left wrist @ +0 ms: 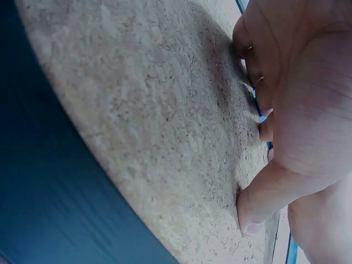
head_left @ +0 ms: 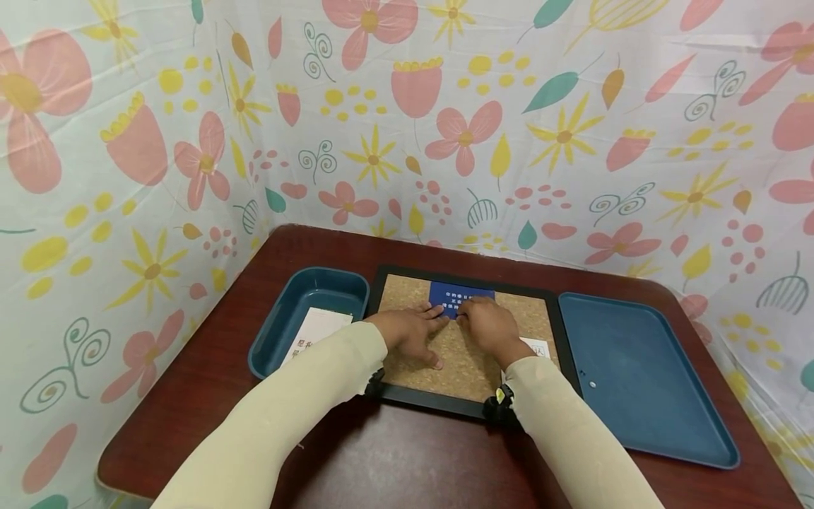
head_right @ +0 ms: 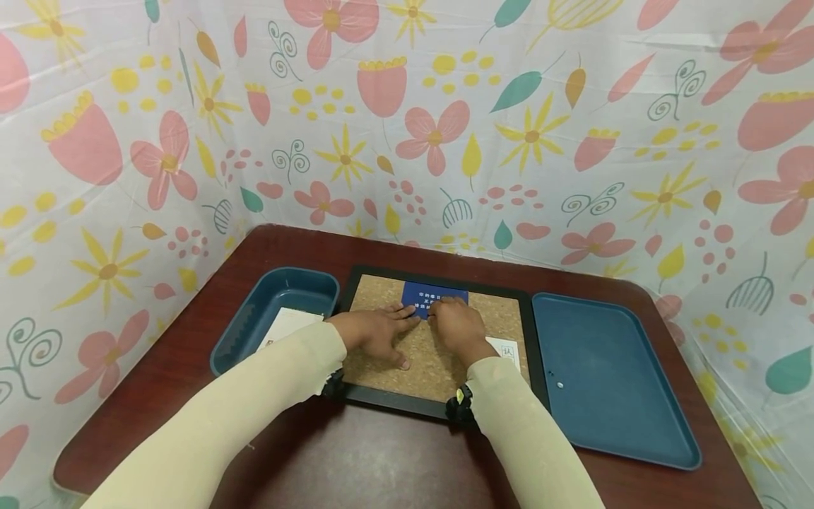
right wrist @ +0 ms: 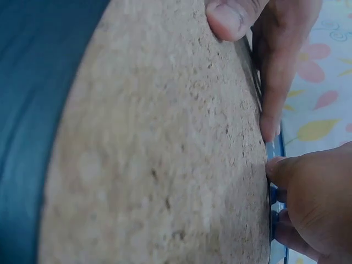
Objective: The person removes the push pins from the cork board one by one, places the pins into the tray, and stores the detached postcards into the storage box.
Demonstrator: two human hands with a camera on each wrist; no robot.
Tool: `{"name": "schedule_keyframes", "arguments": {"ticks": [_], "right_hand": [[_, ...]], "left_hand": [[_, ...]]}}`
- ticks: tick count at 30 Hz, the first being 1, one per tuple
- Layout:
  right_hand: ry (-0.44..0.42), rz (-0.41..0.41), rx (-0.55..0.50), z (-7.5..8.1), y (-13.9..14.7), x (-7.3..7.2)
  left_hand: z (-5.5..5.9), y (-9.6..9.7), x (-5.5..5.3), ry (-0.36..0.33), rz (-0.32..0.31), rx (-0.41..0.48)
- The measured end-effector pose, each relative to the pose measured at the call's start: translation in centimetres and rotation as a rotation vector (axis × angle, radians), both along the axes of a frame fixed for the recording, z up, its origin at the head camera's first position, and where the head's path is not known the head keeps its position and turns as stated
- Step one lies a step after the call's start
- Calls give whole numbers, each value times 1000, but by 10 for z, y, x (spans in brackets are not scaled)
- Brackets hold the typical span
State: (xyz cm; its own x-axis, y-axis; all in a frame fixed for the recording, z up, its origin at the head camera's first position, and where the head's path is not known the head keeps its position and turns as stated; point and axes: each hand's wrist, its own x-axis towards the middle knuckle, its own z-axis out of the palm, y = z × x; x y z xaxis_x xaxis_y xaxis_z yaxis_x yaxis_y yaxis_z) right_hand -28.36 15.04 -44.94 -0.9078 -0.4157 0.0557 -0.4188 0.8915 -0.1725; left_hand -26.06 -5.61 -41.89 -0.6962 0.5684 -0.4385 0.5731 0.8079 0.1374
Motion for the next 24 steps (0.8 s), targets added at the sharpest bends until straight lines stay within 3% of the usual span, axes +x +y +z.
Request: {"name": "schedule_keyframes", "arguments": {"ticks": [11, 24], "right_hand": [[-76, -86, -34, 1, -3, -2], [-161, -88, -97, 3, -3, -3]], "left_hand": [[-1, 0, -2, -23, 6, 22], [3, -1, -3, -66, 65, 46]]}}
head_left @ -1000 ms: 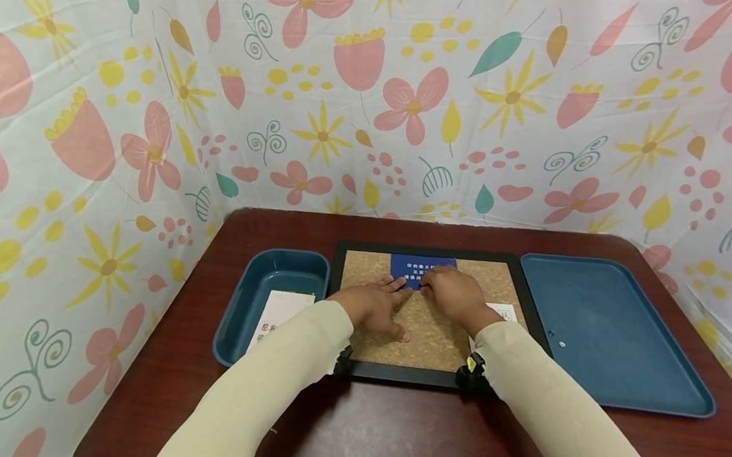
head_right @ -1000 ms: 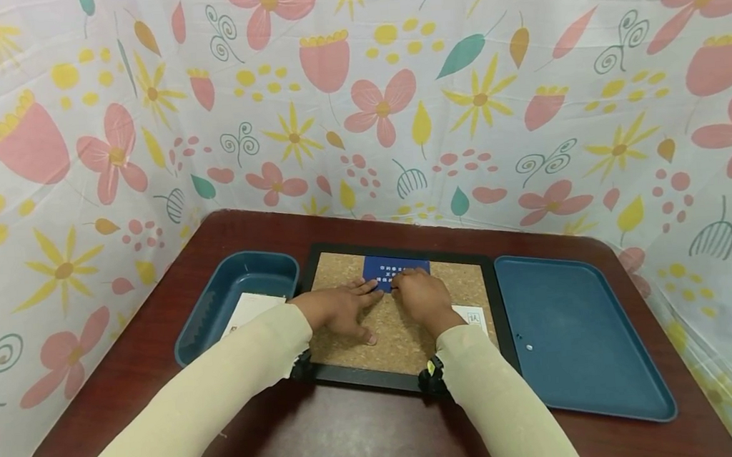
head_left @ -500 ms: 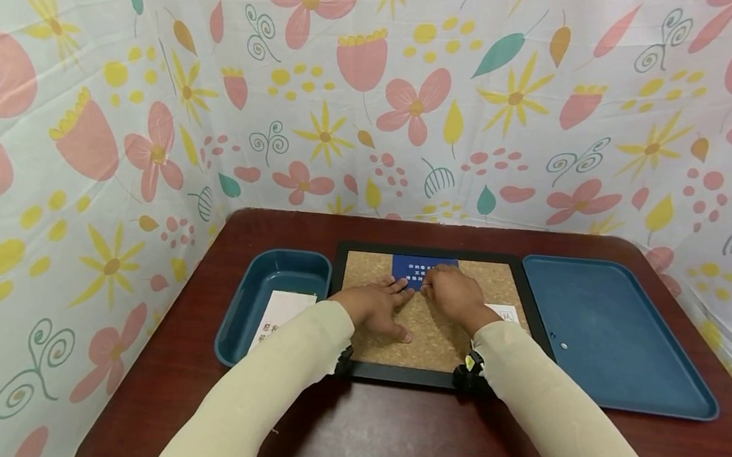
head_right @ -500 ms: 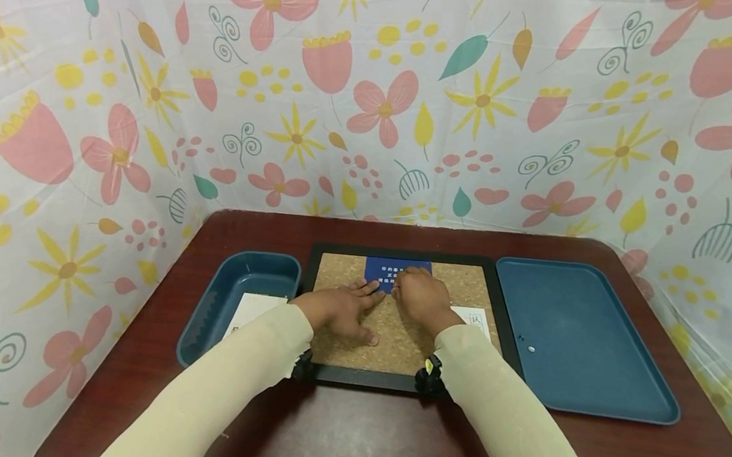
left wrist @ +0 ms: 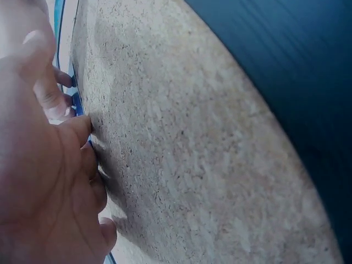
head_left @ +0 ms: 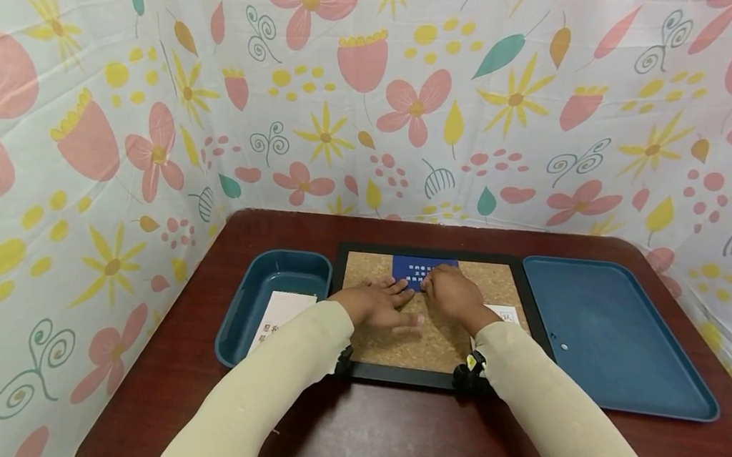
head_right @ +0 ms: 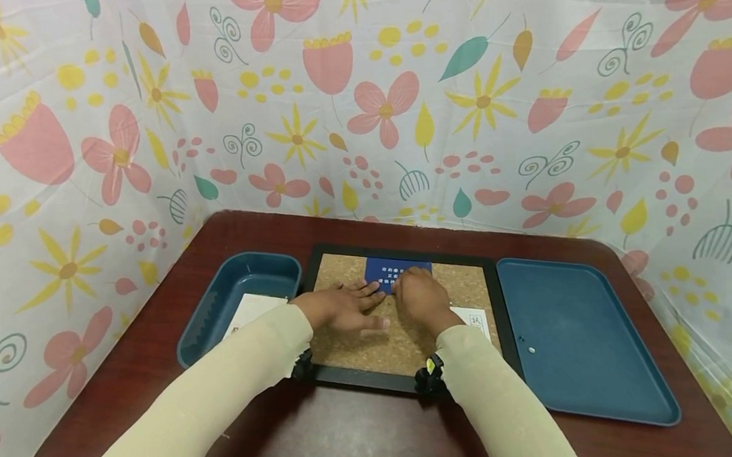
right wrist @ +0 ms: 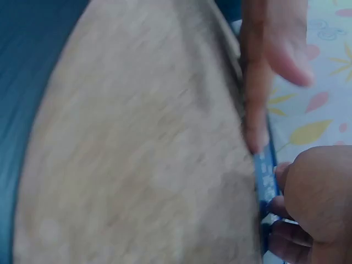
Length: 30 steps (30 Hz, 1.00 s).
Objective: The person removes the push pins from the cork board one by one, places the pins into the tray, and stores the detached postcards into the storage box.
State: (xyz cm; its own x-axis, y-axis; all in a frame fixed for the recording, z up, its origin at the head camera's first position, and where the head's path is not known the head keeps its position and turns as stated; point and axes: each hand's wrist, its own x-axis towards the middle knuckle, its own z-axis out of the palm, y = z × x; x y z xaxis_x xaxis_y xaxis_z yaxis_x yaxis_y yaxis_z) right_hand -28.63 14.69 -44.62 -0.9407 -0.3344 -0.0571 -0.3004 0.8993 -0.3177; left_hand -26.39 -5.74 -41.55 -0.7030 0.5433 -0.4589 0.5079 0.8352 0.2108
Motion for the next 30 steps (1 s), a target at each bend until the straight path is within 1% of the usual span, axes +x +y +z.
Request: {"name": "schedule_keyframes", "arguments": {"ticks": [4, 7, 10, 15, 23, 30], "right_hand": [[-20, 21, -74, 2, 0, -2], [-15, 41, -110, 2, 2, -2], [11, 60, -143, 0, 5, -2], [52, 62, -208, 1, 13, 0], [55, 17, -226, 10, 28, 8], [81, 18, -199, 6, 41, 12]], "left_hand": [[1, -1, -1, -34, 28, 33], [1, -2, -2, -53, 40, 56], [0, -2, -3, -61, 51, 65], [-1, -1, -3, -58, 51, 59], [-2, 0, -2, -48, 51, 40], [-2, -2, -2, -55, 49, 54]]}}
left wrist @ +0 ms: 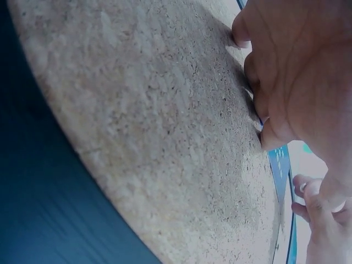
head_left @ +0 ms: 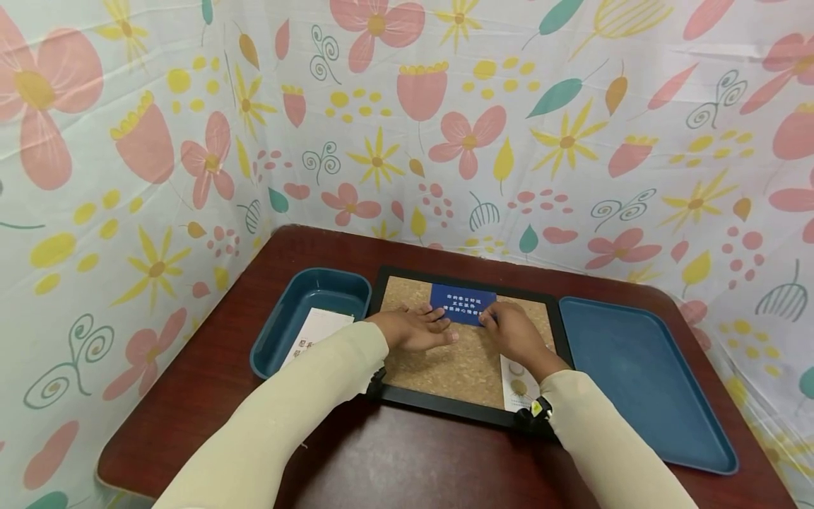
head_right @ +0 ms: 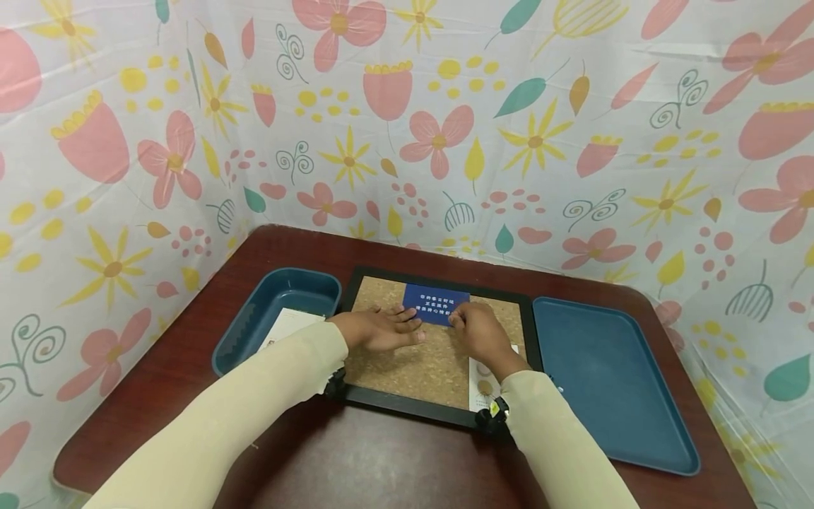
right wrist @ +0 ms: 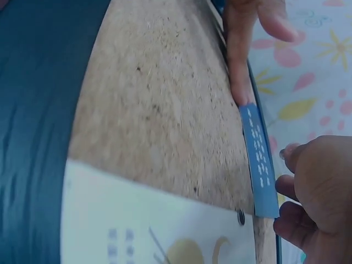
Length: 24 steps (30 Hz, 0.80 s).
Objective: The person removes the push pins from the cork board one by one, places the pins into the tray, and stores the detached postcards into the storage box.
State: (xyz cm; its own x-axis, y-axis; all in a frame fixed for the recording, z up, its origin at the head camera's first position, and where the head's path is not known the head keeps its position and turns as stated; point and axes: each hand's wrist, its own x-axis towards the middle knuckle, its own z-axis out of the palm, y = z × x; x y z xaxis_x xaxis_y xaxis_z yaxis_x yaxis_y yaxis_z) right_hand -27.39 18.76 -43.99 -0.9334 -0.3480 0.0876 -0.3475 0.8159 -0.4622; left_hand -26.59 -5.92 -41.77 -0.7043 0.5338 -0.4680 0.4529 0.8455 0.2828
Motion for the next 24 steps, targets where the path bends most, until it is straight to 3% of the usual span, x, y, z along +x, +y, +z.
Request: {"name": "schedule_keyframes", "arguments": {"ticks": [8, 24], "right_hand": [[-48, 2, -29, 0, 16, 6], [41, -32, 13, 2, 47, 16]], "left_hand": [[1, -1, 0, -12, 0, 9], [2, -1, 1, -10, -22, 9]]}}
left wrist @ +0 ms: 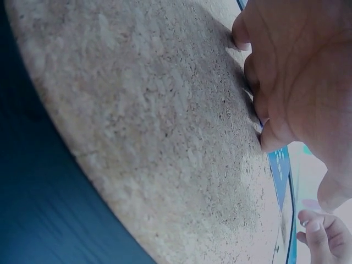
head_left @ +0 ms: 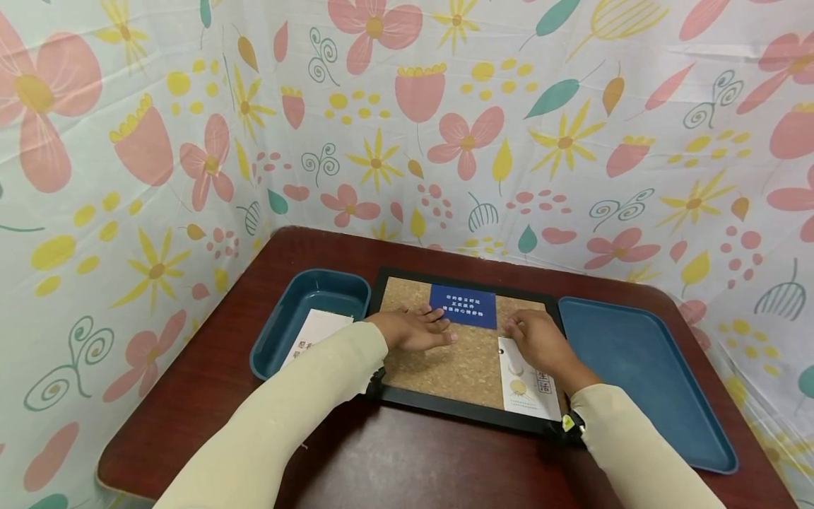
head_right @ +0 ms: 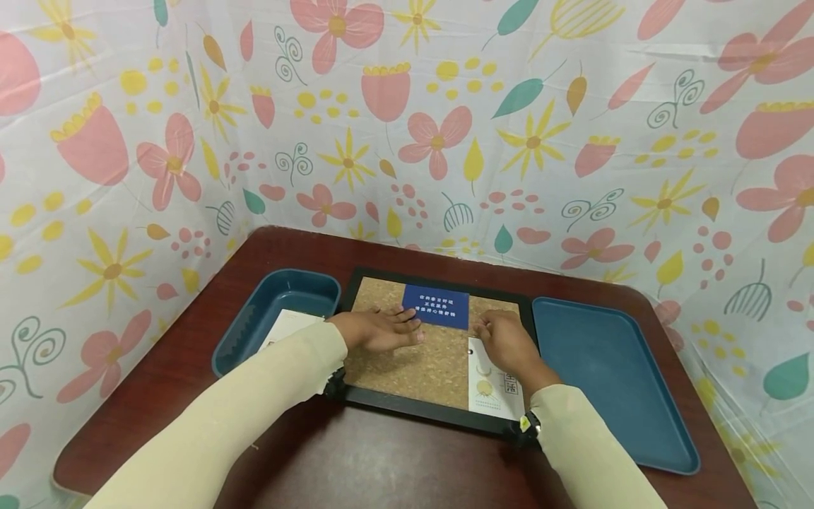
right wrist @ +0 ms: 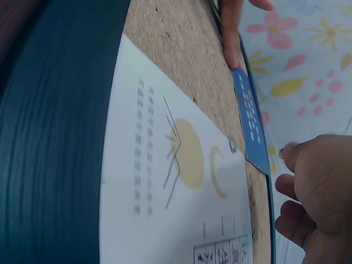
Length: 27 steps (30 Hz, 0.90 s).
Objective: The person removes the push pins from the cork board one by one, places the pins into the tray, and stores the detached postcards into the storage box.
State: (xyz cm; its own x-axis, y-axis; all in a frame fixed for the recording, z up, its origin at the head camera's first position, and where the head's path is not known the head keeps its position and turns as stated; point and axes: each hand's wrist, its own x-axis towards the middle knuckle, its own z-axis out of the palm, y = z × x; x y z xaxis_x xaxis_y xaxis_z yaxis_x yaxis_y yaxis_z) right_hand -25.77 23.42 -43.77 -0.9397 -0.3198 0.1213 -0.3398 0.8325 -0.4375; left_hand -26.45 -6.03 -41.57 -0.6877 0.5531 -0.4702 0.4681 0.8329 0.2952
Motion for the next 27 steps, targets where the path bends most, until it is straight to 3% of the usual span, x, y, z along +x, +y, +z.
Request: {"name": "schedule_keyframes", "arguments": {"ticks": [7, 21, 27], "right_hand": [[37, -2, 27, -1, 16, 4], [15, -21, 69, 2, 43, 14], [59, -36, 86, 2, 54, 17]], "left_hand": [[1, 0, 0, -4, -5, -2], [-1, 1, -2, -2, 5, 3], [-1, 0, -2, -15, 11, 18]]}}
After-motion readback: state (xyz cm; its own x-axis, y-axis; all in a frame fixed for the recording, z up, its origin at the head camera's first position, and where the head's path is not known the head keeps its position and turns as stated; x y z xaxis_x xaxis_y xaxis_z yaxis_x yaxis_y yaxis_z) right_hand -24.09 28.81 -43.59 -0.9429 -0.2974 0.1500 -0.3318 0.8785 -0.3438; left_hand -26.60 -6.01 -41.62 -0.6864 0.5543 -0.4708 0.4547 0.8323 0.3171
